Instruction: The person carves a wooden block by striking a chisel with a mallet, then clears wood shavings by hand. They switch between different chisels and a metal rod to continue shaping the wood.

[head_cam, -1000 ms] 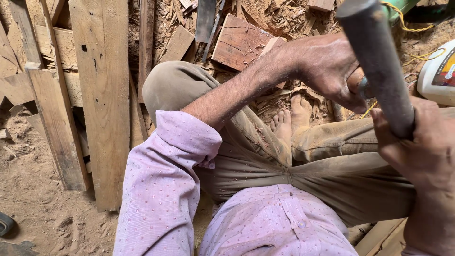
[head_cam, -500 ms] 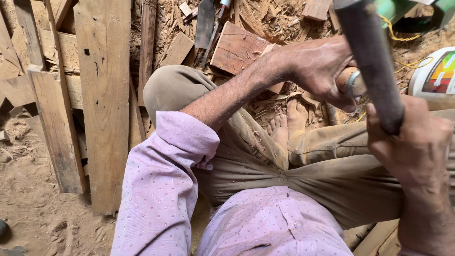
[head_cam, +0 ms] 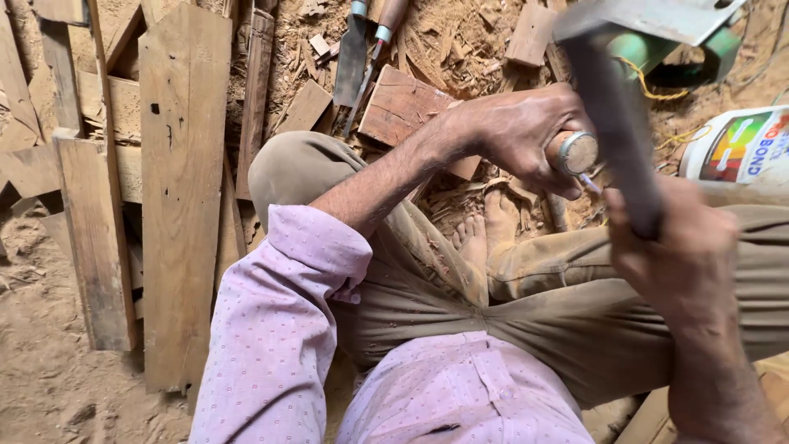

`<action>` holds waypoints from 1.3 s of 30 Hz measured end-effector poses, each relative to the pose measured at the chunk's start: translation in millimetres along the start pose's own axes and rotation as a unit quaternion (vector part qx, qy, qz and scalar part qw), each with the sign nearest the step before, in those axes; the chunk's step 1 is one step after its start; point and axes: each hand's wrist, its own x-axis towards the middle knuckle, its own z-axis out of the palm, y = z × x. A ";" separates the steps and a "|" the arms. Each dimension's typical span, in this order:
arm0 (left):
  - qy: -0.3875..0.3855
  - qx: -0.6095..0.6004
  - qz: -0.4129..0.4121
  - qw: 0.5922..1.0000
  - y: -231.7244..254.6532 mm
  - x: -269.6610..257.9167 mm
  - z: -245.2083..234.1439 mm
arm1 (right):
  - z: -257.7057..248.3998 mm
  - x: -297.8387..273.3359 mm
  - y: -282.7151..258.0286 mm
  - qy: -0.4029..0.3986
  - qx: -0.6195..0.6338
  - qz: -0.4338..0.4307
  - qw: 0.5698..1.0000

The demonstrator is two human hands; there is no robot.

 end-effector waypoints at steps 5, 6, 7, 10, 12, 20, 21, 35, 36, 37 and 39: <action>0.009 -0.003 -0.017 1.000 -10.7 5.1 5.0 | 4.2 -14.7 5.4 0.080 0.120 0.095 0.985; 0.035 0.051 0.040 0.997 -18.4 6.2 9.9 | 6.3 -5.3 0.2 0.058 0.082 0.074 0.992; 0.060 0.104 0.098 0.988 -25.8 7.4 15.3 | 8.2 3.6 -4.9 0.035 0.044 0.053 0.997; 0.050 0.076 0.134 0.987 -46.4 5.6 31.6 | 12.8 9.0 -7.1 -0.035 -0.025 0.002 0.999; 0.018 0.062 0.070 0.995 -17.5 6.5 15.5 | 11.1 0.1 -0.1 -0.010 0.006 0.015 1.000; -0.021 0.024 -0.004 0.999 -28.2 2.2 6.9 | 13.3 -6.9 8.5 0.046 0.015 0.074 0.996; 0.002 0.040 0.036 0.999 -34.8 -1.2 9.8 | 15.6 -1.3 6.6 0.006 -0.023 0.037 0.999; -0.066 0.024 -0.017 0.997 -33.6 0.0 1.7 | 17.7 6.8 -3.0 -0.044 -0.052 0.017 0.998; -0.065 0.016 -0.011 0.998 -32.1 1.0 0.0 | 16.3 6.9 -7.4 -0.045 -0.010 0.024 0.999; -0.064 0.008 -0.004 0.998 -31.2 1.4 -2.1 | 15.5 7.4 -12.1 -0.046 0.032 0.032 0.998; -0.064 -0.006 0.001 0.998 -30.9 -2.2 -6.6 | 15.9 -0.2 -13.8 0.011 0.072 0.052 0.996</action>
